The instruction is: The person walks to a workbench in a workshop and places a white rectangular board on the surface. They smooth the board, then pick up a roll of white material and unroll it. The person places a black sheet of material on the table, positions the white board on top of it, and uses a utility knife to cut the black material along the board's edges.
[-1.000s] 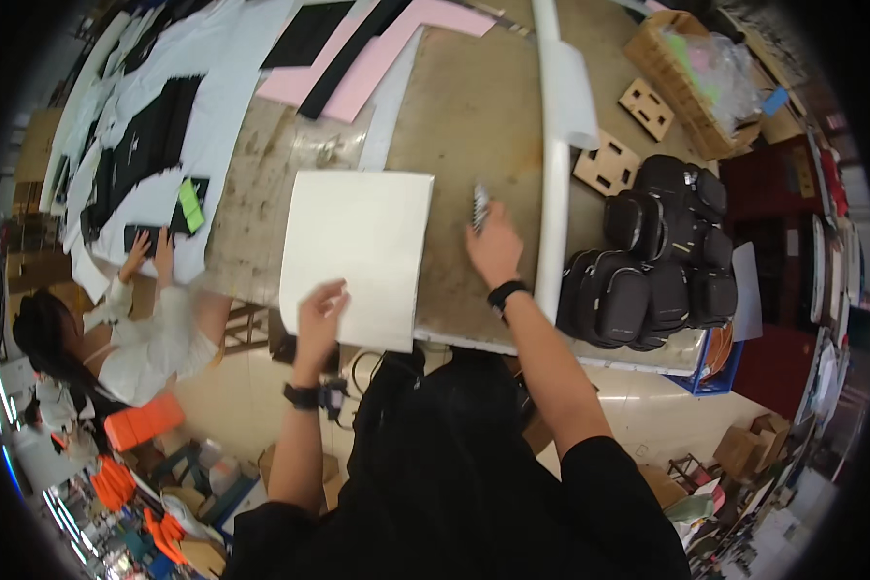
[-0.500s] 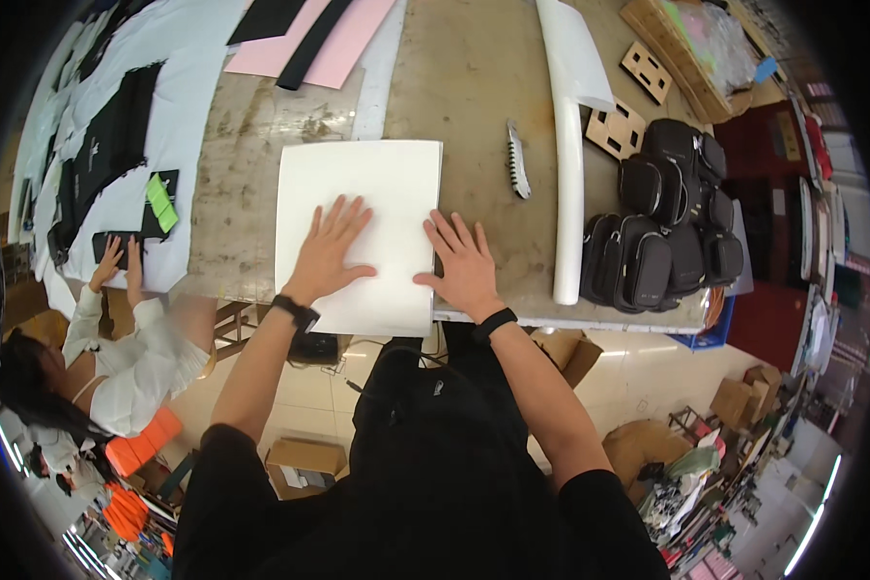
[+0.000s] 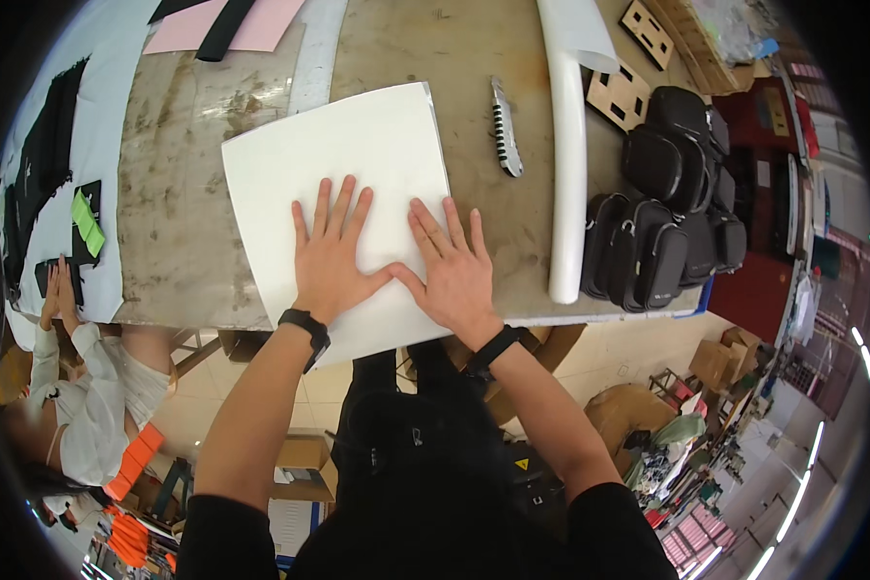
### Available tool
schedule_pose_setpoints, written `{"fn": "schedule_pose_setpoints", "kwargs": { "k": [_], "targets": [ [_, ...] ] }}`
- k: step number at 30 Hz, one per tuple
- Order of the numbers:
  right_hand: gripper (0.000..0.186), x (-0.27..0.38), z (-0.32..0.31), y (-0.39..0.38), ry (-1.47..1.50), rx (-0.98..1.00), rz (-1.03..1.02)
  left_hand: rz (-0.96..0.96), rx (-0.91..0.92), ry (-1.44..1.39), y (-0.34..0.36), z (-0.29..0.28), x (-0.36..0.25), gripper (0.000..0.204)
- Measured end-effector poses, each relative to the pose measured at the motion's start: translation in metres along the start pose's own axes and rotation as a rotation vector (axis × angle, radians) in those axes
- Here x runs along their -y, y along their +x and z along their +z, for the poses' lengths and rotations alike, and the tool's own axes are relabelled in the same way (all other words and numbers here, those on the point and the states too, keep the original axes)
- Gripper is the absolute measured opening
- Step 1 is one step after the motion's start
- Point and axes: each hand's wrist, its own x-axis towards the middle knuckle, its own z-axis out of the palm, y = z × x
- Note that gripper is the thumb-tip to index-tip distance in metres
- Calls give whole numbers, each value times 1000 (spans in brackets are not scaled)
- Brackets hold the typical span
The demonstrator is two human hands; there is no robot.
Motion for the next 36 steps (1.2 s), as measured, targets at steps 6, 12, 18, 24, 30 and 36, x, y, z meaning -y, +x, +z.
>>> {"fn": "schedule_pose_setpoints", "kwargs": {
  "k": [6,12,18,24,30,36],
  "targets": [
    [71,-15,12,60,11,-129,1,8,-43,50,6,6,-1,114],
    [71,-12,1,2,39,-17,29,-9,-51,106,5,11,-1,113],
    [73,-23,-2,79,-24,-79,-41,-3,-37,98,5,11,-5,114],
    [71,-8,-12,9,25,29,-41,5,-59,83,2,13,-1,116],
    [73,-17,-1,73,-38,-80,-45,13,-50,88,4,10,-3,116],
    [64,-15,-49,-31,177,302,-148,12,-44,68,3,11,-1,115]
  ]
}}
